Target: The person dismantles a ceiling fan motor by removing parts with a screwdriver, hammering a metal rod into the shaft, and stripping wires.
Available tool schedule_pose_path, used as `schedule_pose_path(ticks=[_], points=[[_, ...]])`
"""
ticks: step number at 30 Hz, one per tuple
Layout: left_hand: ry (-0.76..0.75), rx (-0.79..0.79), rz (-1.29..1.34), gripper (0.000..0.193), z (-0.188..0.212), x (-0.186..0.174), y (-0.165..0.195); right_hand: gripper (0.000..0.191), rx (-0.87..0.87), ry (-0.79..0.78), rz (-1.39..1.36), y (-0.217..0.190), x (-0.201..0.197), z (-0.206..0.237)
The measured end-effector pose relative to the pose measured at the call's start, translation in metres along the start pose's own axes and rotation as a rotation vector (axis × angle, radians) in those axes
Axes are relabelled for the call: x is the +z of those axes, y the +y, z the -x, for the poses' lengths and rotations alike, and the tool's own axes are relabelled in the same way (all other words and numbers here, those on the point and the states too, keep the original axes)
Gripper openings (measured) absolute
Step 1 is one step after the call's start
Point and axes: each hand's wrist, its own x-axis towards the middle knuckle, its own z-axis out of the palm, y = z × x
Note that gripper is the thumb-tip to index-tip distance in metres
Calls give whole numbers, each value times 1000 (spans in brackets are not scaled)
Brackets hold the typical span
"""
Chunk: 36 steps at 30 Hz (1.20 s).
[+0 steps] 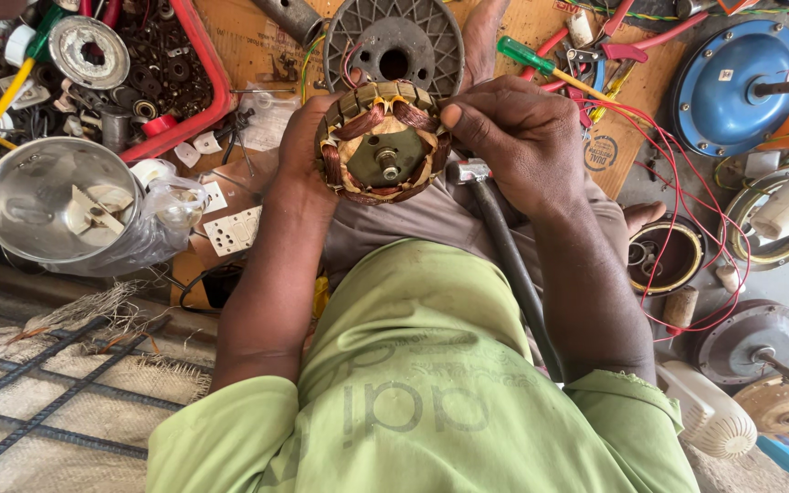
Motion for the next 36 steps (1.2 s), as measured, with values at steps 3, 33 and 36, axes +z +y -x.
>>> schedule_pose_path(ticks=[3, 33, 36], points=[[15, -20, -3, 19, -1, -2, 0, 14, 39, 9, -35, 1, 1, 0], [-343, 951, -600, 14, -8, 41, 37, 31, 262, 176, -515, 62, -23, 27], [-326, 1131, -1058, 14, -35, 39, 39, 34, 363, 281, -542, 87, -37, 50]])
